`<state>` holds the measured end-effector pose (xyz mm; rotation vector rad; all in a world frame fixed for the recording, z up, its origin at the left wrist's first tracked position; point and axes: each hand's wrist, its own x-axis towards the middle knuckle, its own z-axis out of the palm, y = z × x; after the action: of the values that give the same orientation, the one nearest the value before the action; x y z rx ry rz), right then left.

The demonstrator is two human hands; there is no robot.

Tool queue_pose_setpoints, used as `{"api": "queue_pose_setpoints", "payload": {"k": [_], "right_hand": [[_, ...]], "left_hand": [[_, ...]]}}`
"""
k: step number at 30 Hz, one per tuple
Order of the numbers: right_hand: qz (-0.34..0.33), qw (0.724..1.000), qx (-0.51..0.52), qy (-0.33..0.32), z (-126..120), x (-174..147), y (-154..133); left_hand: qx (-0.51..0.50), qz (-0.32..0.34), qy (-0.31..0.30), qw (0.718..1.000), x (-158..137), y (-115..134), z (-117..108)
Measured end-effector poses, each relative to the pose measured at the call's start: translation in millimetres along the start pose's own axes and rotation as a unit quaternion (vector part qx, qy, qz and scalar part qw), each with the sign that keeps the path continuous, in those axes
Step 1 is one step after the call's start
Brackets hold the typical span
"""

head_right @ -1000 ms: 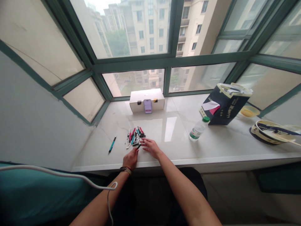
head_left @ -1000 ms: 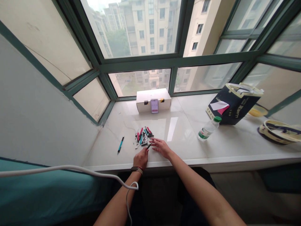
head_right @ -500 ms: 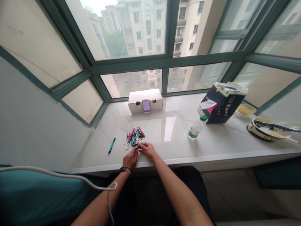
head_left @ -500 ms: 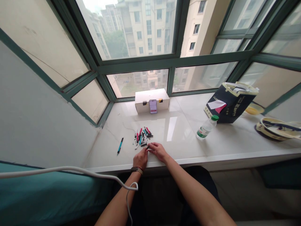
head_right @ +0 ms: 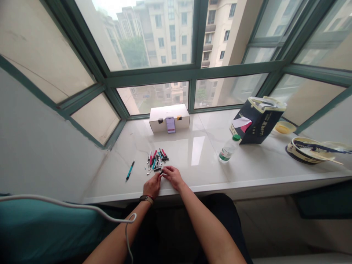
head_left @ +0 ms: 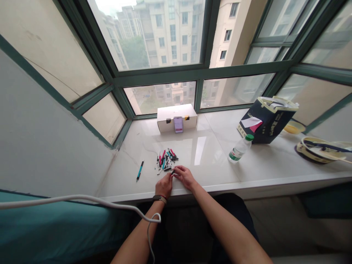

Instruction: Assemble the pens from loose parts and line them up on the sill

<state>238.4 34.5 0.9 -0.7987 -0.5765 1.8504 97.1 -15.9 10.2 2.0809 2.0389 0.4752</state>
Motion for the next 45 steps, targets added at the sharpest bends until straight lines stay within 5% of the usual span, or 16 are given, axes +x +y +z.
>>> {"api": "queue_pose_setpoints", "payload": {"k": [17, 25, 36, 45], "right_hand": [[0.017, 0.999, 0.004, -0.037, 1.7, -5.4, -6.4], [-0.003, 1.000, -0.008, 0.002, 1.0, -2.7, -2.0], [0.002, 0.999, -0.001, -0.045, 3.8, -7.6, -7.5], [-0.011, 1.000, 0.006, -0.007, 1.5, -3.7, -2.0]], "left_hand": [[-0.004, 0.009, -0.006, 1.000, -0.1, 1.4, -3.6], [-0.002, 0.013, -0.004, 1.000, -0.3, 1.1, -2.0], [-0.006, -0.018, -0.029, 0.999, 0.3, 5.0, -8.0], [0.002, -0.010, -0.014, 1.000, -0.3, 3.2, -3.9]]}}
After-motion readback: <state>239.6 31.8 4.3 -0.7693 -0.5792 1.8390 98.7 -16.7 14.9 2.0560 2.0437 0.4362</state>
